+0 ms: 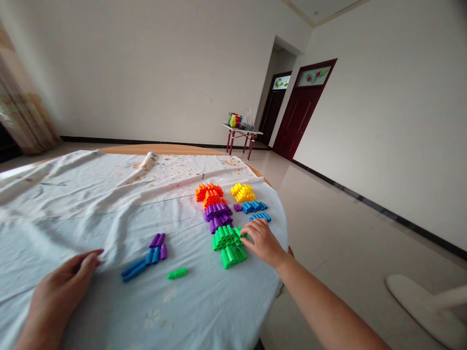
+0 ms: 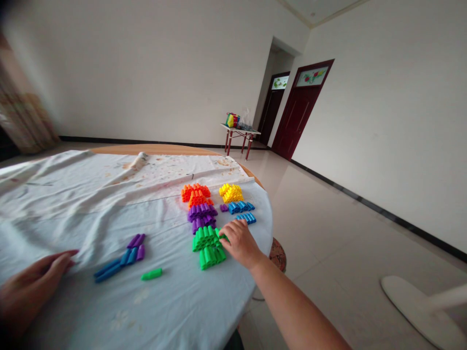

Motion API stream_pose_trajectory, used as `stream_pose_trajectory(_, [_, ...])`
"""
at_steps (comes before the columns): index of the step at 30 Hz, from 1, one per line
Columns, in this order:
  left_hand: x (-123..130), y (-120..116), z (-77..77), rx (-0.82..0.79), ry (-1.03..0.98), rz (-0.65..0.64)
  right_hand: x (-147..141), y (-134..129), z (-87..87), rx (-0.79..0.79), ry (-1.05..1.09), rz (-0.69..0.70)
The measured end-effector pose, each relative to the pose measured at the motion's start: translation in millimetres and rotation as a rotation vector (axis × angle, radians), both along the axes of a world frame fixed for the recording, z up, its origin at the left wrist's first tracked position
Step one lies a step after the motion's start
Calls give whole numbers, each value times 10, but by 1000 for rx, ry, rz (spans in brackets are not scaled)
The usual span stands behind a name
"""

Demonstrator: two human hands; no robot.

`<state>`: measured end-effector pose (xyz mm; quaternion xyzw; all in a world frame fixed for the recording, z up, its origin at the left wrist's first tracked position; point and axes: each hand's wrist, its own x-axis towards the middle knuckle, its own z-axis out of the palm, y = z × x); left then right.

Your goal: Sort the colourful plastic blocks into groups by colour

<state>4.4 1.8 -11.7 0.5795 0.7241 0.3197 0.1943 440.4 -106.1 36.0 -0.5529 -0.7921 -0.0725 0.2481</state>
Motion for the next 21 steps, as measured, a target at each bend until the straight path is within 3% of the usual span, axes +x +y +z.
stream_pose_trajectory(8, [-38,49,-45,-31,-26,0,89,-18,-74,2,112,36])
stream_pose_trajectory(21, [-95,105,-135,-20,-37,11,150,98,-237,-110,105,63])
